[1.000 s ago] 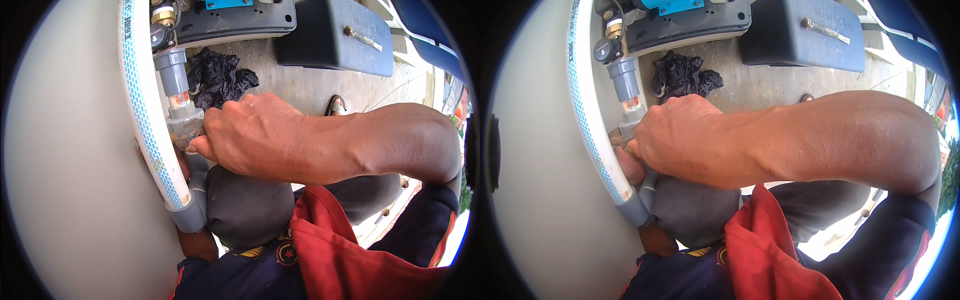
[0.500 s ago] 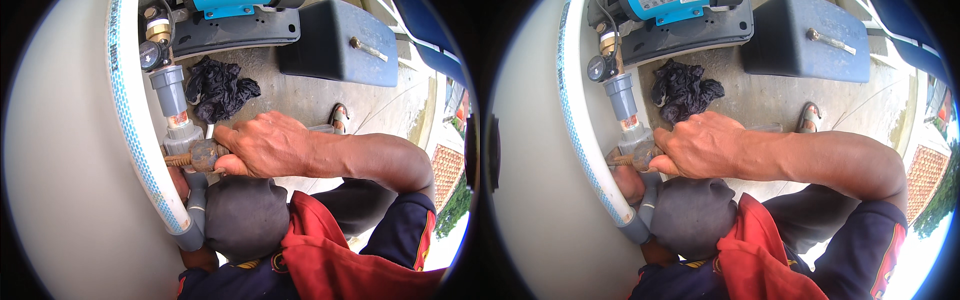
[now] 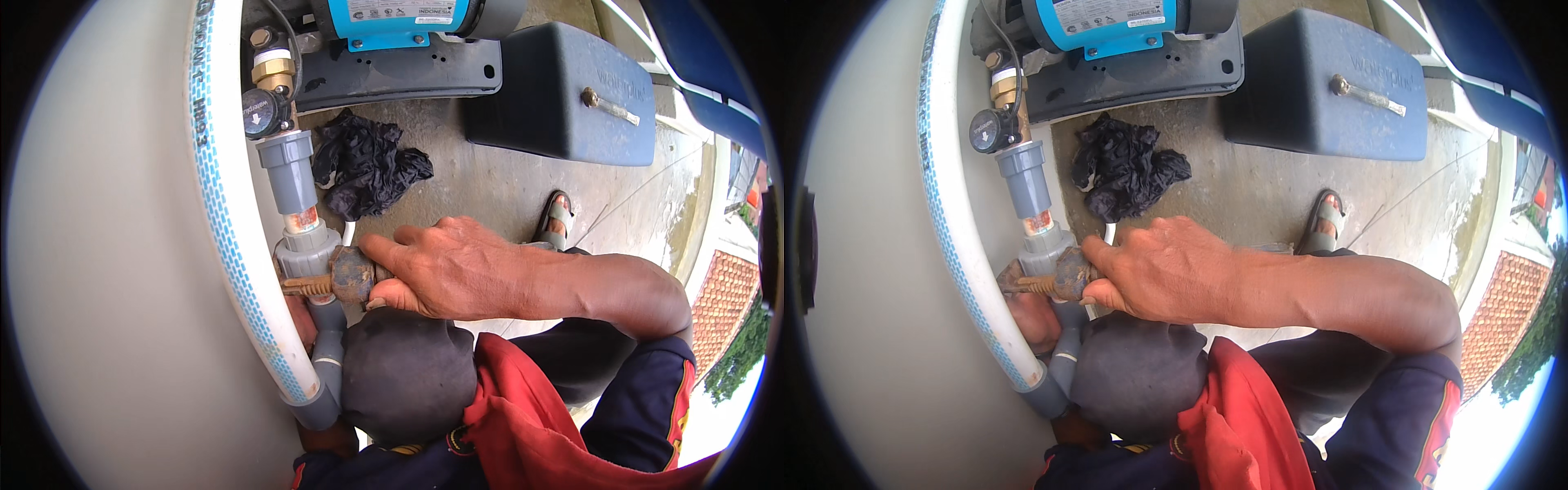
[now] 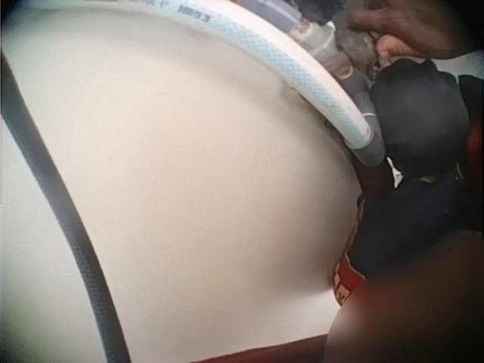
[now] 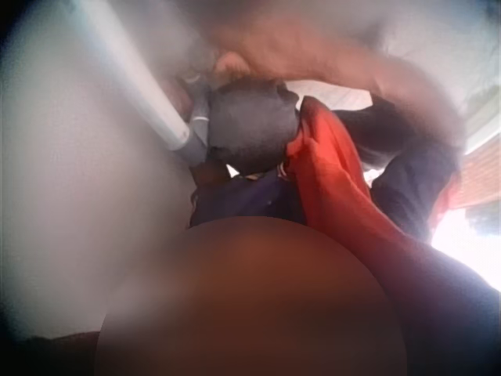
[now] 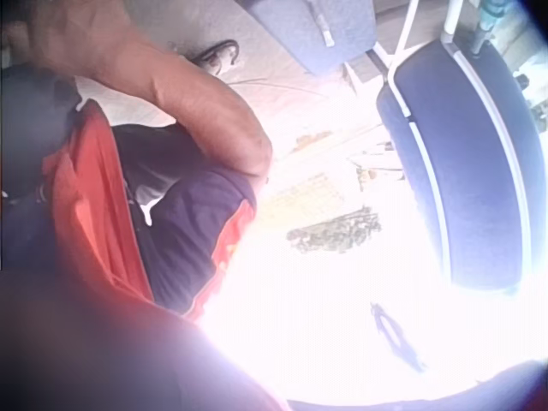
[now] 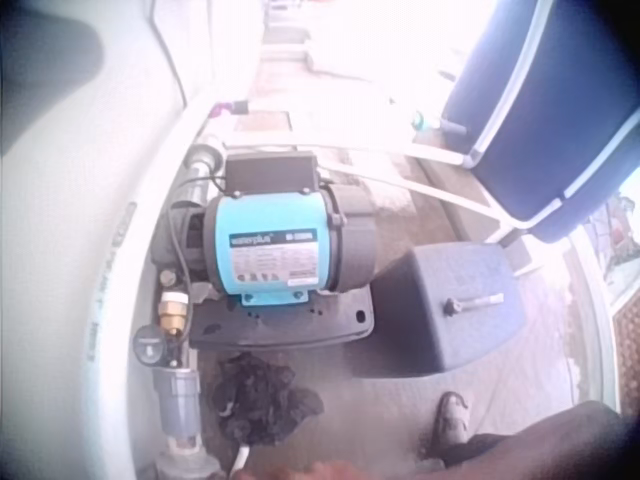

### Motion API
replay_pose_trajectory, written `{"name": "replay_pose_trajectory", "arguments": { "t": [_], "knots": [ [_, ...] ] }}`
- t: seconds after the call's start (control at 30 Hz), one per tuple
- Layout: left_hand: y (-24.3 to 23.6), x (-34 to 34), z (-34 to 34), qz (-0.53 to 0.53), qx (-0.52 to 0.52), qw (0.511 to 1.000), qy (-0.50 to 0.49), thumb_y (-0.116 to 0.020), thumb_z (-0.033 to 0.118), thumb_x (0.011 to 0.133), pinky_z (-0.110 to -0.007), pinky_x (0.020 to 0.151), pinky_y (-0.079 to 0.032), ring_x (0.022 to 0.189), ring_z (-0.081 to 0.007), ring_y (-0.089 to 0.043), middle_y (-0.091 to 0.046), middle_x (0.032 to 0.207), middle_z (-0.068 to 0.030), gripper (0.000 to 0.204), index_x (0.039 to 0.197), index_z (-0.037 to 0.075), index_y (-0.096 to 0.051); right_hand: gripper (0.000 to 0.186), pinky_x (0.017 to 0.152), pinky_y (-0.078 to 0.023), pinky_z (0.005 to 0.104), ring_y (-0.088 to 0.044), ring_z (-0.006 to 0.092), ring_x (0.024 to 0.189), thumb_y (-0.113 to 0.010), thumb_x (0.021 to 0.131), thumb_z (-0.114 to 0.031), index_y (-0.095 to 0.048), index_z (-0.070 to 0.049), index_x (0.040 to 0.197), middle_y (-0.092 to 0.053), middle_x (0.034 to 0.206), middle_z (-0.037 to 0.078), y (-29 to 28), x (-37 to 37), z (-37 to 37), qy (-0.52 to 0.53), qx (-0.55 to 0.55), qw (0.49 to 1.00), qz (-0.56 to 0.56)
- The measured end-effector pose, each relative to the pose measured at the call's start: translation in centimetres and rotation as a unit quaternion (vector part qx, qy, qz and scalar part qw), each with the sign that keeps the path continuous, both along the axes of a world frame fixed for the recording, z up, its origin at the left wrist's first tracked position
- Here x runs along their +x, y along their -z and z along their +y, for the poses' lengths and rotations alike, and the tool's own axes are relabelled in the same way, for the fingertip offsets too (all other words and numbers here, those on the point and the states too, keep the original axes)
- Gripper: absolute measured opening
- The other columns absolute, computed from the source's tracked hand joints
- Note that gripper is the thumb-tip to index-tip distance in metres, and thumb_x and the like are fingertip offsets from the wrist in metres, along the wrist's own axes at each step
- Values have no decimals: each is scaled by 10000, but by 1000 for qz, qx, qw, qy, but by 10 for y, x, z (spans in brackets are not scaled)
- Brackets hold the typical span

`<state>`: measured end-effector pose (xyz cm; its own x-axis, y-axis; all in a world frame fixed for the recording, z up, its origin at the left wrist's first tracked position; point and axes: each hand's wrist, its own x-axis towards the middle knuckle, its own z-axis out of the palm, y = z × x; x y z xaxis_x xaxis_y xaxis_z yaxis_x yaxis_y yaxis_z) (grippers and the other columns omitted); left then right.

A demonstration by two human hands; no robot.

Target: The person uses a pipe wrench to loosen and remove a threaded fitting from a PVC pipe connected to a water pump. They then rethread the fitting and tighten it back onto the pipe.

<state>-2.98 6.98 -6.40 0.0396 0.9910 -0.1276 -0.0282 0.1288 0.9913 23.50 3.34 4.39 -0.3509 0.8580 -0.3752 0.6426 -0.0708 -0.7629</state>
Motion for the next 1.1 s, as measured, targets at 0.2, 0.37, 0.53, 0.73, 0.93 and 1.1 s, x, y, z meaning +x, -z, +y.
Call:
{"name": "replay_pose_trajectory", "arguments": {
  "t": [0.2, 0.37, 0.53, 0.73, 0.93, 1.1],
  "knots": [
    [-1, 0, 0, 1, -1, 1000, 2, -621, 475, 949, -387, 910, -512, 1101, -269, -590, -603, 1173, -172, 584, 1239, -21, -523, 434, 688, -580, 485, -702, 407, 816, -565, 981, -379, -603, 50, 1031, -648, 884, 254, -2, -23, 4, 91, 107, 990, 19],
    [0, -2, -2, 1, -10, 1000, 3, -635, 479, 941, -380, 903, -512, 1096, -268, -589, -603, 1167, -167, 581, 1227, -16, -533, 383, 656, -574, 477, -692, 406, 772, -765, 782, -249, -615, 55, 961, -652, 879, 205, 3, -37, 17, 72, 17, 997, -38],
    [2, -2, -4, 6, -12, 1000, -2, -648, 483, 933, -372, 895, -512, 1090, -267, -587, -603, 1161, -163, 578, 1215, -10, -542, 339, 634, -576, 475, -699, 397, 734, -789, 729, -211, -628, 22, 915, -663, 851, 196, 17, -35, 17, 71, 30, 996, -41],
    [2, -2, -4, 4, -27, 1000, -11, -664, 488, 924, -364, 886, -512, 1083, -266, -586, -602, 1153, -158, 575, 1201, -4, -553, 218, 630, -585, 472, -717, 410, 706, -696, 780, -158, -654, 43, 854, -679, 731, 257, 26, -33, 10, 80, 82, 993, -8],
    [-54, -6, -2, -69, -149, 986, -20, -680, 493, 915, -355, 877, -512, 1076, -264, -584, -602, 1146, -152, 572, 1186, 3, -564, 399, 622, -568, 469, -689, 389, 731, -811, 691, -210, -620, -7, 976, -651, 852, 178, 33, -32, 9, 53, 67, 996, -14],
    [-145, -2, -11, -206, -244, 917, 238, -702, 654, 829, -375, 819, -514, 881, -238, -643, -632, 979, -175, 823, 1229, -44, -525, 409, 635, -567, 470, -688, 386, 741, -815, 682, -209, -618, -12, 981, -647, 856, 168, 37, -30, 7, 50, 84, 995, -3]
  ]
}}
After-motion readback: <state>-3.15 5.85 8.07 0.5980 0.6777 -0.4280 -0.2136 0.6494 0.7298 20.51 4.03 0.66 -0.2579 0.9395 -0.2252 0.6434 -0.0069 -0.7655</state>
